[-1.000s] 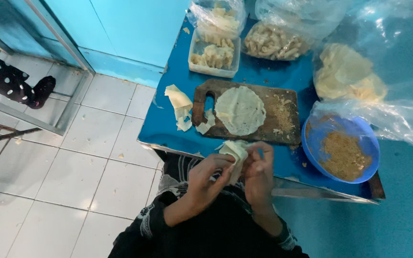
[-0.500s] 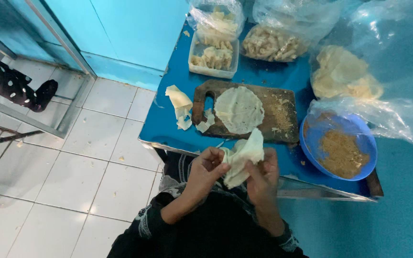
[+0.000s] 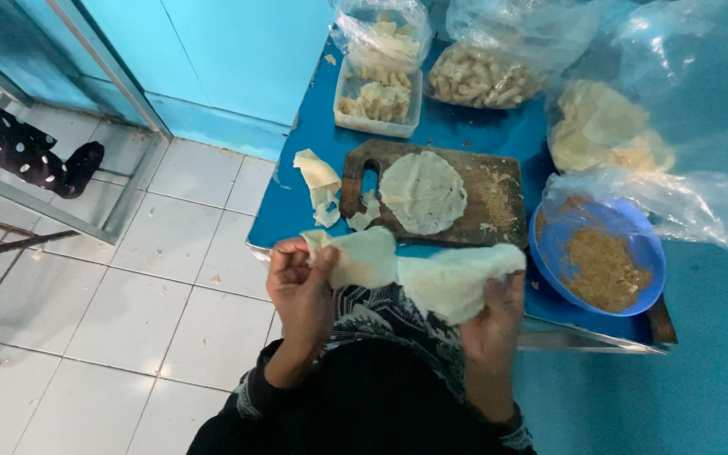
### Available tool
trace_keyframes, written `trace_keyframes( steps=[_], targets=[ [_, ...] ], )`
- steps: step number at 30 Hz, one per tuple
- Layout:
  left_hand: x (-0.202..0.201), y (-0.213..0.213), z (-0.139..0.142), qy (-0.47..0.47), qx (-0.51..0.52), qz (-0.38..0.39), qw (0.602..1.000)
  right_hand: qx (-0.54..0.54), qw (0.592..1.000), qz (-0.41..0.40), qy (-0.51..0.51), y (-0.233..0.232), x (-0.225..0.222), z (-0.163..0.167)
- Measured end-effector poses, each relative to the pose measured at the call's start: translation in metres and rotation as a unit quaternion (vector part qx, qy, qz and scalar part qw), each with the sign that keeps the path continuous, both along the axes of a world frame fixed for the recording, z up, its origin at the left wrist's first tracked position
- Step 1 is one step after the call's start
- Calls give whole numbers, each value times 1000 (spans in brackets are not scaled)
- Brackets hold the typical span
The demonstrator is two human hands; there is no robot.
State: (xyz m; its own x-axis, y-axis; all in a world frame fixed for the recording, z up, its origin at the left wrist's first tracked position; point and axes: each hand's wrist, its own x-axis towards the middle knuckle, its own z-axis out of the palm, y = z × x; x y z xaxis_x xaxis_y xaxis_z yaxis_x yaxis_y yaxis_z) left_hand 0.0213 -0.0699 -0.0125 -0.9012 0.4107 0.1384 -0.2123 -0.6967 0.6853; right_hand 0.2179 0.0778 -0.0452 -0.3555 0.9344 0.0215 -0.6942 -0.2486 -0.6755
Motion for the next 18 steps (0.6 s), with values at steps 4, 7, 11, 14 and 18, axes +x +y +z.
trace_keyframes(
  steps=[4,7,11,14,18],
  targets=[
    [-35,-9,22,47,-48,-17,998,144,983,-73,-92,-2,25,18],
    [-52,-8,37,86,-129,-51,987,114,992,-46,-11,-3,38,30],
    [-67,-2,45,130,-150,-126,972,101,994,-12,36,2,40,31],
    [-83,10,41,333,-288,-2,898,112,993,19,42,8,39,26],
    [-91,12,31,511,-451,148,716,85,996,16,22,12,34,24]
  ],
)
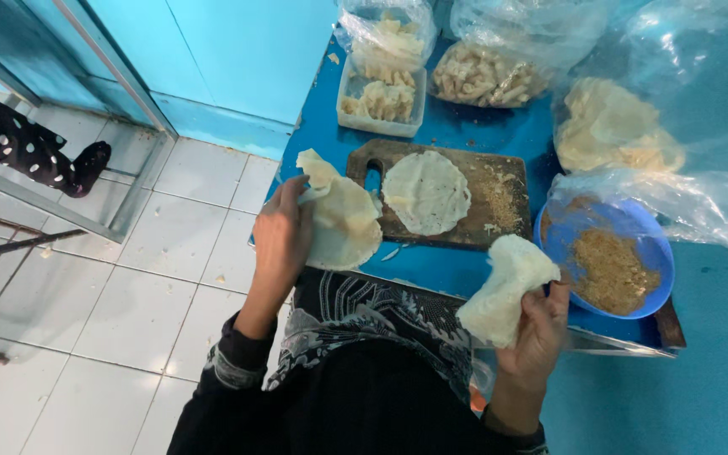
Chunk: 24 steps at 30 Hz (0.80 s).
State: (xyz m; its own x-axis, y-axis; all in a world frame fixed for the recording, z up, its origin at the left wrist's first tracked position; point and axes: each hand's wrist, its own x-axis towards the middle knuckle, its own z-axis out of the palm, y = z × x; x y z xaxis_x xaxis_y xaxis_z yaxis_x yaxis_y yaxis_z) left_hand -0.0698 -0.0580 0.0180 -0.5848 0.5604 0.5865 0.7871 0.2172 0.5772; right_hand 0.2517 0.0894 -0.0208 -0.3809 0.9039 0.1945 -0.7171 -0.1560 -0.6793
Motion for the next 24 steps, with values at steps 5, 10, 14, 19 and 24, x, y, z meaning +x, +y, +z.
trace_keyframes(
  steps=[5,10,14,19,24],
  targets=[
    [12,-13,1,94,20,66,993,50,996,-61,-51,3,-14,23],
    [78,0,-3,-360,166,-334,855,375,878,-69,-290,-20,-56,40],
    [100,11,-12,-764,232,-434,416,462,821,120,-312,-38,-76,43],
    [91,9,-22,-821,238,-377,356,269,921,-26,-280,-16,-71,49],
    [98,12,-29,-821,226,-384,357,301,888,-63,-341,-19,-73,56]
  ],
)
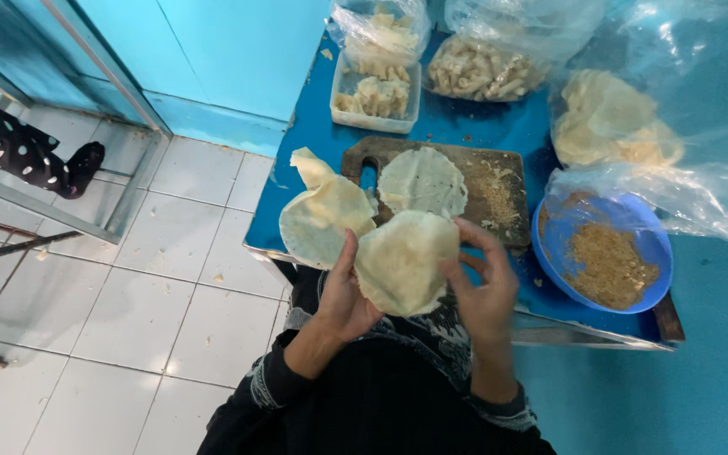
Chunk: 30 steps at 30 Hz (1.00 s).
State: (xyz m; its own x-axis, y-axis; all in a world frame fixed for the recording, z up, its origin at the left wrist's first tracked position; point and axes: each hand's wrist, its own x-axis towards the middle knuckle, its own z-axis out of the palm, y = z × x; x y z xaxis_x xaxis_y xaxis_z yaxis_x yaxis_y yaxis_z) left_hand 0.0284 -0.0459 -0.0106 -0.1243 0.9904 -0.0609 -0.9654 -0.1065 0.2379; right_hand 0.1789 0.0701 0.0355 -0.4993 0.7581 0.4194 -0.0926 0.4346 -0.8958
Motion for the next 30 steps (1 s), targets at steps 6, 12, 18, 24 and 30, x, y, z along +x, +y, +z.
trace_keyframes(
  steps=[6,12,18,24,30],
  targets=[
    [10,3,4,63,-26,39,997,332,934,30,-125,-39,11,5],
    [12,1,9,104,23,1,994,-124,987,82,-58,-28,3,-44],
    [9,-4,13,234,25,-39,971,-397,898,147,119,-6,25,-79],
    [19,-17,31,552,-34,244,796,-357,911,103,179,-8,38,-80],
    [30,-28,45,729,-4,361,581,-236,960,67,135,-25,33,-83]
  ],
)
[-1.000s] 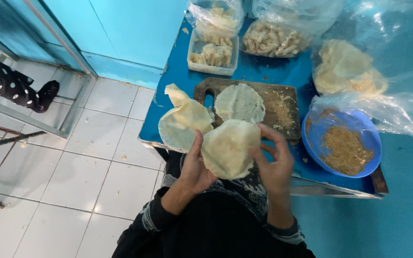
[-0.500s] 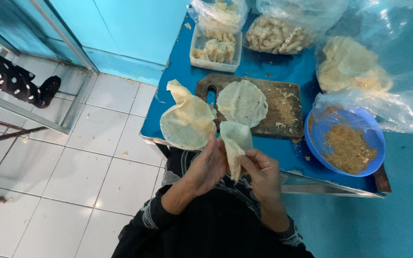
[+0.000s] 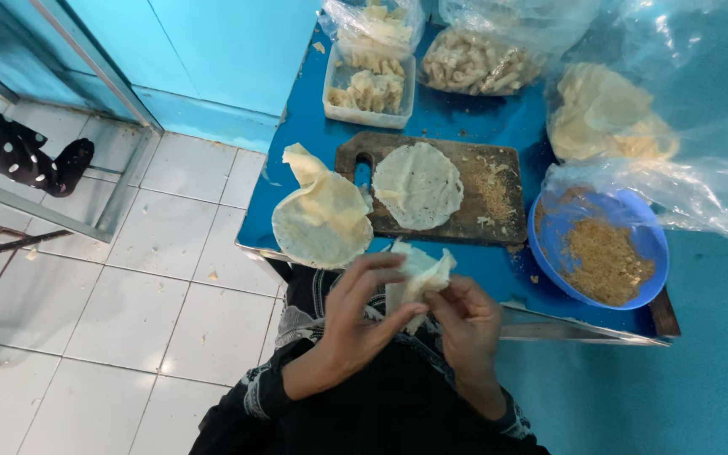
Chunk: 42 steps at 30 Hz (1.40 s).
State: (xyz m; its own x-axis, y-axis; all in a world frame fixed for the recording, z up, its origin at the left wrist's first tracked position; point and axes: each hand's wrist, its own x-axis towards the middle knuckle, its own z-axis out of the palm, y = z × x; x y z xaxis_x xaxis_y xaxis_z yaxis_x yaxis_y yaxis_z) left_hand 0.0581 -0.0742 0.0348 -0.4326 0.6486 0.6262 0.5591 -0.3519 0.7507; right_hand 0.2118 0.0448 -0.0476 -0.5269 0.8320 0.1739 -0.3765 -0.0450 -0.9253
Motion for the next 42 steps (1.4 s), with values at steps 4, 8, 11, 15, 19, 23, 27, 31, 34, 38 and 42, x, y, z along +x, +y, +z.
trace_keyframes(
  steps=[4,8,11,15,19,23,27,31,34,38,42],
  targets=[
    [4,6,1,16,-29,3,999,28,999,16,-16,-7,-4,2],
    [5,4,-4,94,-17,18,995,52,997,2,-55,-10,-4,6],
    [2,4,-11,114,-13,36,993,58,997,6,-57,-10,-5,7],
    [1,5,-20,44,-25,21,999,63,997,20,-30,-8,-5,6],
    [-1,6,-22,-66,-22,29,997,-23,999,11,34,-3,-5,2],
    [-1,4,-17,-127,-42,-55,990,-52,998,6,40,-2,-6,-2],
    [2,8,-15,-104,-67,-58,991,12,998,60,31,-7,-7,-1],
    [3,7,-20,-131,-58,-73,987,-64,991,101,54,-4,-4,3],
    [5,7,-23,-42,-31,-51,997,-60,990,116,47,0,0,2],
    [7,7,-25,-15,-13,-50,999,21,998,59,-9,-1,-3,-6],
    [6,9,-29,-264,-76,-119,954,126,989,29,-67,-3,0,-4]
  ],
)
